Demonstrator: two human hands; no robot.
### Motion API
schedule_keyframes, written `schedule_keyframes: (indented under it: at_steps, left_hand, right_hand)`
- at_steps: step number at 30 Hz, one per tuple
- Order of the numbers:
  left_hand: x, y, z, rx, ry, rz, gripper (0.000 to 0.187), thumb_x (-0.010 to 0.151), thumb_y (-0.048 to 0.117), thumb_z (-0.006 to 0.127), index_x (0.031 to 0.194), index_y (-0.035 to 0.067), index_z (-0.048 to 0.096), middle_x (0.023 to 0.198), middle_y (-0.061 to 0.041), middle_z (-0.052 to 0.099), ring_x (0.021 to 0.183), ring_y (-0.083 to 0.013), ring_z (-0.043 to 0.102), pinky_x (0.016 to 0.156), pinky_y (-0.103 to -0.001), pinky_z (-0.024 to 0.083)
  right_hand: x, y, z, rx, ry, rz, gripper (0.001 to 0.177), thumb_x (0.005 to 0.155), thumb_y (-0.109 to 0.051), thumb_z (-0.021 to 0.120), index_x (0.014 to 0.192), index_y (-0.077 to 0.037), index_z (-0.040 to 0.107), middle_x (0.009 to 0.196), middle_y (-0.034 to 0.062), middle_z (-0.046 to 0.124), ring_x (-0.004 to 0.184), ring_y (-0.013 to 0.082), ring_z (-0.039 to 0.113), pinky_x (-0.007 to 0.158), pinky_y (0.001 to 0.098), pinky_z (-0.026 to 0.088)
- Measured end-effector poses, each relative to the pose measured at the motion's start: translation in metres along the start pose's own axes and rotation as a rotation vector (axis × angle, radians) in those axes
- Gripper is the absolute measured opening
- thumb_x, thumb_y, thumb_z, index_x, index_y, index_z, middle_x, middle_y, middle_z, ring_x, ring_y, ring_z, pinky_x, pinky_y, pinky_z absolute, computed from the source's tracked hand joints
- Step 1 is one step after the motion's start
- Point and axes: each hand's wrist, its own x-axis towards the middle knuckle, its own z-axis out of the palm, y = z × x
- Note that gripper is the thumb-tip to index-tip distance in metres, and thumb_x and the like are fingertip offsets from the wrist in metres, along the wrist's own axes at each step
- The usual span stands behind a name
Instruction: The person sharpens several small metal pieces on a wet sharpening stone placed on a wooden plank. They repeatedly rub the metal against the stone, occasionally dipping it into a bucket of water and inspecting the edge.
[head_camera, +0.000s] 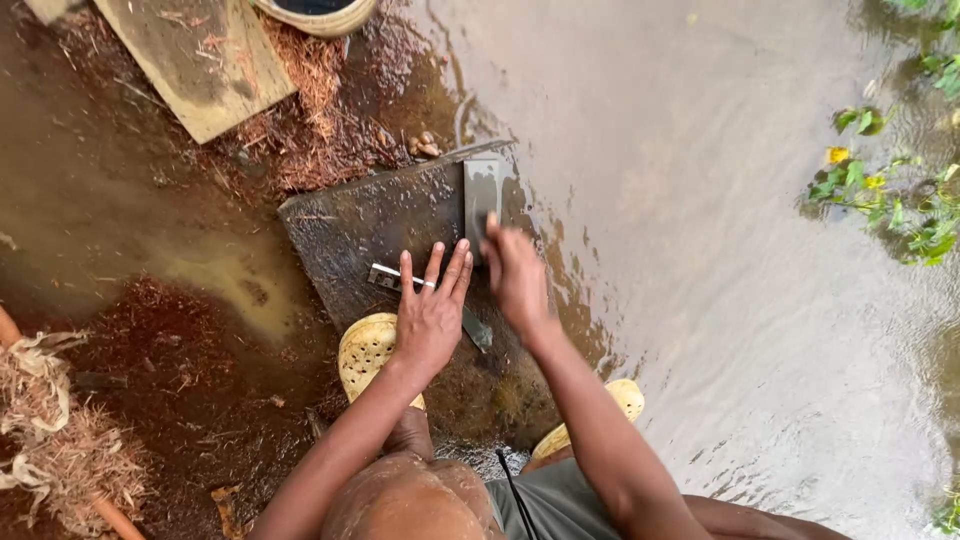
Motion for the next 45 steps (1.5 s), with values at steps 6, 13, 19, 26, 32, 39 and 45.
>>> schedule_keyframes:
  at_steps: [6,13,19,26,32,39,45]
  left_hand:
    - [-0.002,0.002,-0.015,0.023,0.024,0.012,0.078,0.085,0.006,0.053,0.160,0.009,0.031,0.174,-0.006,0.014,0.156,-0.0360,0.018,0.121,-0.072,0.001]
    - [0.001,0.001,-0.002,0.064,0.046,0.022,0.078,0.086,0.011,0.055,0.160,0.010,0.030,0.173,-0.006,0.014,0.155,-0.0360,0.019,0.121,-0.072,0.003]
    - [-0.004,0.002,-0.012,0.054,0.030,0.002,0.077,0.085,0.005,0.052,0.159,0.010,0.033,0.173,-0.005,0.016,0.156,-0.0353,0.020,0.122,-0.072,0.002]
    - [0.001,-0.001,-0.009,0.060,0.033,0.031,0.077,0.085,0.007,0.053,0.159,0.009,0.032,0.173,-0.007,0.016,0.155,-0.0366,0.019,0.121,-0.073,0.003]
    - [0.001,0.000,-0.010,0.075,0.063,0.030,0.076,0.086,0.010,0.052,0.159,0.009,0.030,0.173,-0.006,0.015,0.155,-0.0373,0.020,0.121,-0.073,0.004]
    - [-0.001,0.002,-0.009,0.091,0.066,0.032,0.076,0.087,0.011,0.054,0.159,0.008,0.030,0.172,-0.007,0.015,0.154,-0.0382,0.019,0.121,-0.074,0.004]
    - [0.001,0.003,0.002,0.149,0.075,0.017,0.095,0.078,0.010,0.061,0.160,0.012,0.014,0.172,-0.007,-0.001,0.156,-0.0322,0.005,0.123,-0.068,-0.004]
  right_hand:
    - [0.085,0.017,0.001,-0.020,0.073,-0.090,0.026,0.103,-0.027,0.064,0.126,-0.014,0.063,0.099,0.0089,0.067,0.096,0.0350,0.069,0.082,0.0469,0.057]
    - [0.015,0.001,-0.002,-0.060,0.015,-0.044,0.032,0.101,-0.023,0.065,0.133,-0.016,0.063,0.094,0.0103,0.064,0.091,0.0358,0.069,0.074,0.0467,0.057]
    - [0.058,-0.009,-0.009,-0.004,0.075,-0.027,0.022,0.103,-0.024,0.059,0.125,-0.021,0.058,0.098,0.0094,0.062,0.087,0.0418,0.068,0.070,0.0546,0.055]
    - [0.051,-0.010,-0.010,-0.010,0.035,0.040,0.018,0.106,-0.030,0.055,0.119,-0.020,0.064,0.091,0.0063,0.061,0.081,0.0339,0.068,0.066,0.0465,0.058]
    - [0.010,-0.026,-0.019,-0.083,0.050,0.031,0.020,0.104,-0.026,0.058,0.122,-0.020,0.065,0.092,0.0099,0.064,0.086,0.0398,0.068,0.065,0.0546,0.056]
    - [0.064,-0.002,-0.009,-0.070,0.112,-0.012,0.030,0.101,-0.030,0.062,0.131,-0.029,0.062,0.100,0.0043,0.066,0.090,0.0389,0.069,0.072,0.0529,0.058]
    - [0.008,-0.016,-0.016,-0.095,-0.016,0.073,0.026,0.104,-0.022,0.055,0.127,-0.014,0.061,0.095,0.0113,0.064,0.067,0.0323,0.062,0.046,0.0476,0.052]
